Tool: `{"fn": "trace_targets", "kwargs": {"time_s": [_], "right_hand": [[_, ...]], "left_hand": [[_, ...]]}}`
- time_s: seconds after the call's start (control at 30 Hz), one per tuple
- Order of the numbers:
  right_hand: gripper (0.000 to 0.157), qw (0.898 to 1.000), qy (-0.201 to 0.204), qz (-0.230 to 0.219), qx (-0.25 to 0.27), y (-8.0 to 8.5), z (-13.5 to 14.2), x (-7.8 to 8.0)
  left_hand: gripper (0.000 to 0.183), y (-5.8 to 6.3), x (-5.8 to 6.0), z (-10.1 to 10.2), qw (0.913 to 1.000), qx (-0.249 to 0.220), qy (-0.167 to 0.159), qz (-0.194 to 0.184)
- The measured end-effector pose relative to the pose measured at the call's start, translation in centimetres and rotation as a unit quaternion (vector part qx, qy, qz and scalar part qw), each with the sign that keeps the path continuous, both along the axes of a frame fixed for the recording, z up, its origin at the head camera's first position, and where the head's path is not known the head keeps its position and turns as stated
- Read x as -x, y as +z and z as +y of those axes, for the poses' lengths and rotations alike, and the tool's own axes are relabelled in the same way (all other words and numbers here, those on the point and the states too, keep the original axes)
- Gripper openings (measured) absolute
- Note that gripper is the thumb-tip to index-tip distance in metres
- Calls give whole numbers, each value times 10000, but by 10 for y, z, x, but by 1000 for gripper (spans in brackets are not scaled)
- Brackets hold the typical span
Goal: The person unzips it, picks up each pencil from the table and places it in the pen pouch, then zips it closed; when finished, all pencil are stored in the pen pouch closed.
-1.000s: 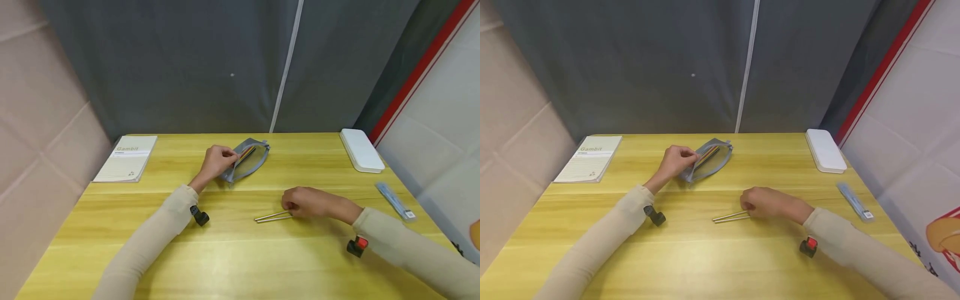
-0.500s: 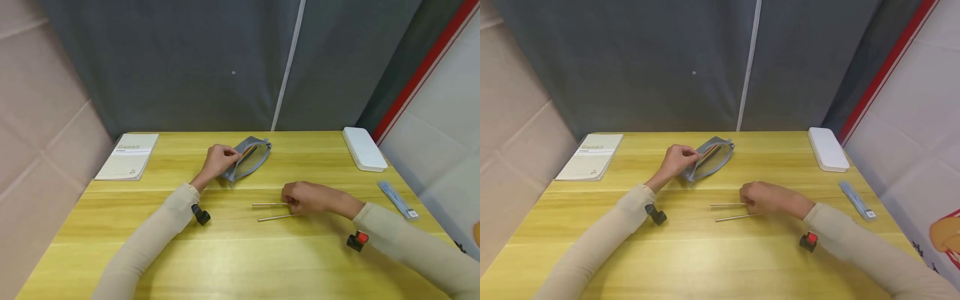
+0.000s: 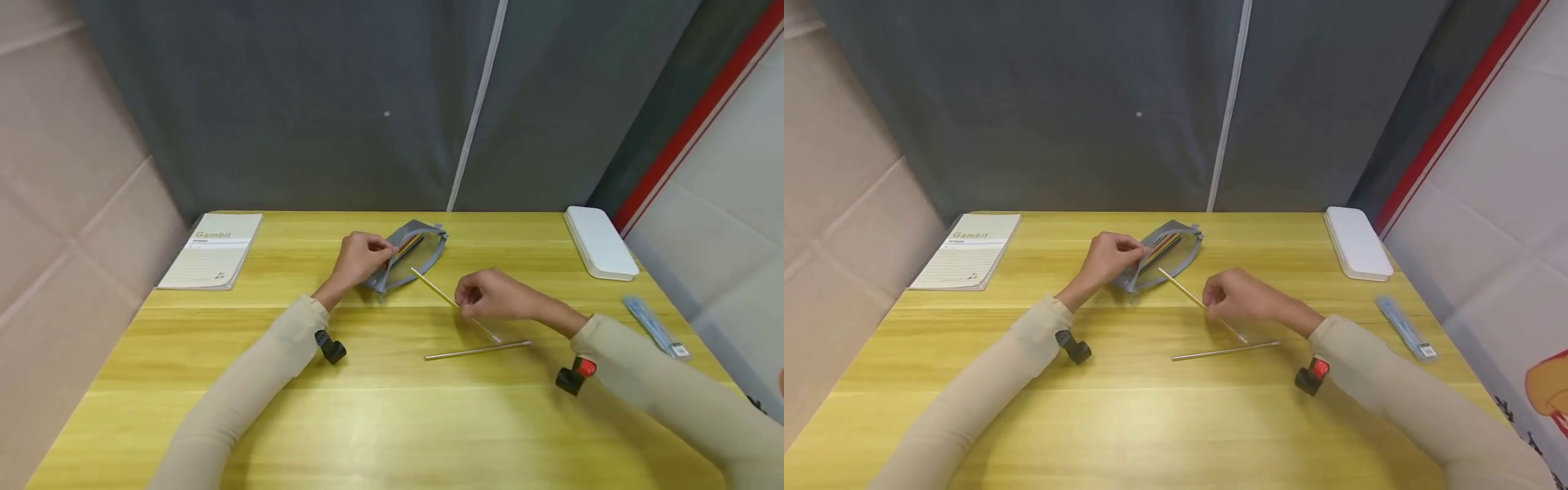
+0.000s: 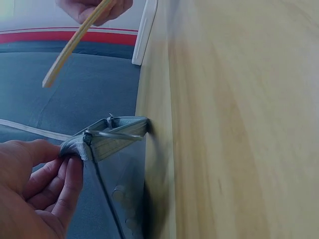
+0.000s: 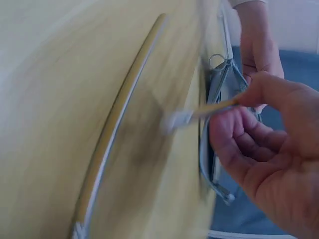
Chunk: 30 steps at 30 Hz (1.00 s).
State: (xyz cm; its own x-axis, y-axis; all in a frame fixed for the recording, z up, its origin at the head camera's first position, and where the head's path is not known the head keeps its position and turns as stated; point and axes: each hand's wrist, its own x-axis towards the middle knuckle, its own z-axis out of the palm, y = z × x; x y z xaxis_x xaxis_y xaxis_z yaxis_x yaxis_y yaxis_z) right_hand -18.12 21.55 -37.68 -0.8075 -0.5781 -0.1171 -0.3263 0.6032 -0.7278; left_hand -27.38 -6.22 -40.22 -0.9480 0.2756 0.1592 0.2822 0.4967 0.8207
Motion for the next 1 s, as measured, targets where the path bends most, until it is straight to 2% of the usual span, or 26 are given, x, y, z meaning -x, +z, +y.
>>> {"fn": "trace_targets", "kwargs": {"time_s": [0.07,0.1,0.13,0.23,0.33,0.43,0.5,0.63,0.8,0.9,1.0], "right_hand": [[12,9929,-347,-979,587,-2,-3,5],[16,9822,-573,-1539,908,-3,-5,8],[21,9661,-813,-2100,1261,-4,-7,11],[29,9046,-1543,-3345,2142,-9,-12,22],[26,8320,-2223,-4188,2880,-13,-16,33],[21,7760,-2677,-4656,3306,-15,-23,44],[23,7492,-2828,-4850,3515,-15,-29,51],[28,7174,-3008,-4967,3847,-16,-41,67],[21,6926,-3289,-4958,4079,-17,-49,83],[16,6811,-3433,-4981,4124,-18,-55,89],[20,6811,-3504,-4942,4111,-19,-61,92]], "left_hand": [[16,0,0,-1,10000,-11,56,-29],[15,0,-1,-2,9999,-13,94,-44],[14,0,-1,-2,9999,-20,123,-55],[15,1,-1,-2,9999,-47,98,-44],[17,2,0,-1,10000,-85,-44,-4],[17,2,-1,-1,9999,-66,-81,-2],[15,2,-1,-1,10000,-30,-8,-6],[15,1,-1,0,10000,-27,68,7],[14,1,-2,4,10000,-83,11,53],[13,2,-3,4,10000,-21,76,57],[13,4,-4,3,9999,30,90,72]]}}
